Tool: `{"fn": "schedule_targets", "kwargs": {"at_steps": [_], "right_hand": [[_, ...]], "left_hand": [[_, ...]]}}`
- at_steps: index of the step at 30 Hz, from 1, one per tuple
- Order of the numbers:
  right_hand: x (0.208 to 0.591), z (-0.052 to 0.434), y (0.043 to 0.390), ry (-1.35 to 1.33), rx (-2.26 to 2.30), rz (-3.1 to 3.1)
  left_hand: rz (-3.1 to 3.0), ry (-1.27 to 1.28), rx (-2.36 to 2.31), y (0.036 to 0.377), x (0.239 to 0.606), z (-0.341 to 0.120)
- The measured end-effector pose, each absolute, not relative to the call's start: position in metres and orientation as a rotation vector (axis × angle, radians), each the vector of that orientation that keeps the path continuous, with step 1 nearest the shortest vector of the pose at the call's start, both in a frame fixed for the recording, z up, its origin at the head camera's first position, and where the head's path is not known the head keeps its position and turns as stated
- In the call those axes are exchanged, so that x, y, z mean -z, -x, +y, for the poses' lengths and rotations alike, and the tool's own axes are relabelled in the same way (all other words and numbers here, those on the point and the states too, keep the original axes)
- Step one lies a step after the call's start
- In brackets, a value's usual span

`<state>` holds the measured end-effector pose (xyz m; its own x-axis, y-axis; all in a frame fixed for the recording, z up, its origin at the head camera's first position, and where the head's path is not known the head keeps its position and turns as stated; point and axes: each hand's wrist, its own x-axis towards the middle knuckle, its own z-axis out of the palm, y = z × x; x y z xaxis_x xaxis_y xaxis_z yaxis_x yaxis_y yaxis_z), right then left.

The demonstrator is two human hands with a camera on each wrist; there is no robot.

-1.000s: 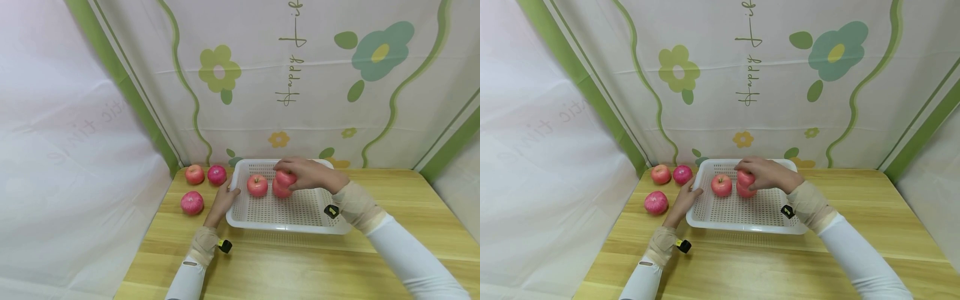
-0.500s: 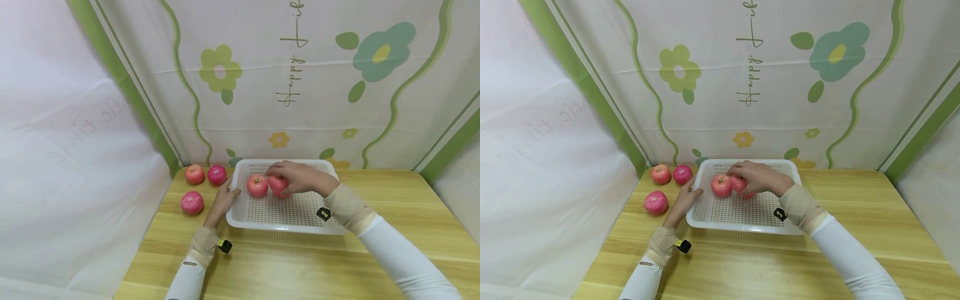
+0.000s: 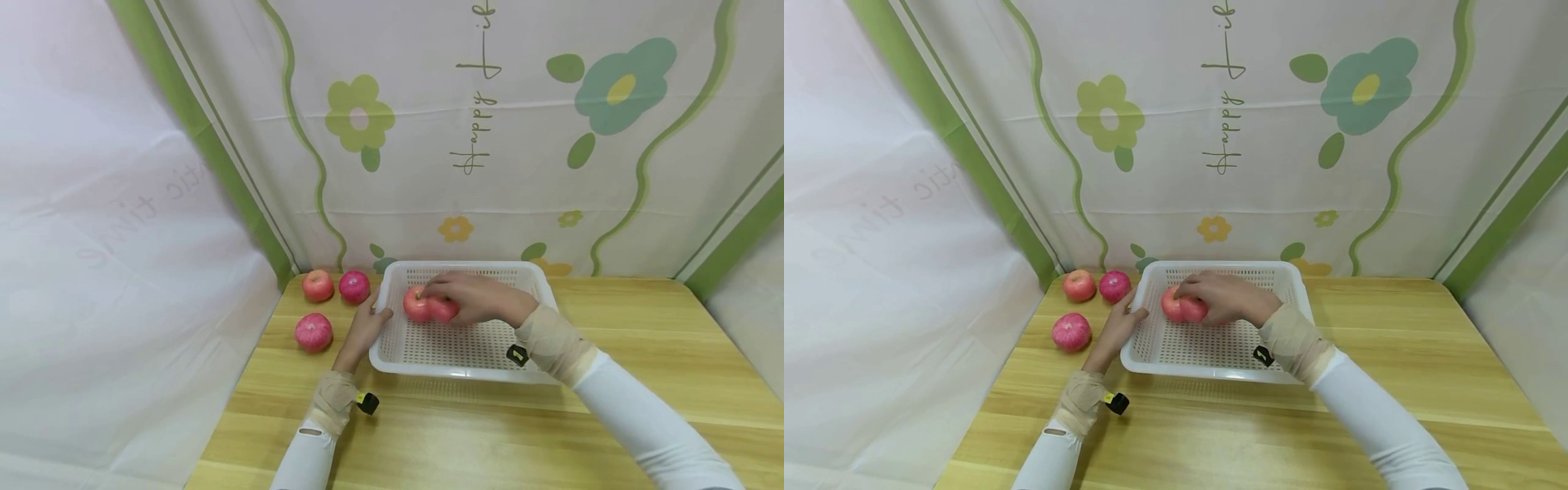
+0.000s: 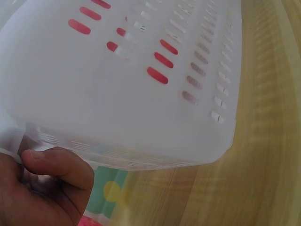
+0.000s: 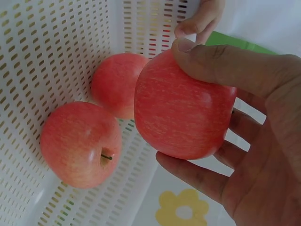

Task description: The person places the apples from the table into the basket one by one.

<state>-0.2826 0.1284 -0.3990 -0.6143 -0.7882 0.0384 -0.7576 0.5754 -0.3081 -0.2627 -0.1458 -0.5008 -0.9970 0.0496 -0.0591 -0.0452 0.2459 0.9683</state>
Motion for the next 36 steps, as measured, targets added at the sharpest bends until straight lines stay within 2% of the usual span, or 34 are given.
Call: {"fn": "schedule_targets", "kwargs": {"at_steps": [36], "right_hand": [[0.414, 0.097, 0.274, 1.535, 0.303, 2.626]], "left_hand": [[2.439, 0.011, -1.853, 0.263, 0.5, -0.146]]}}
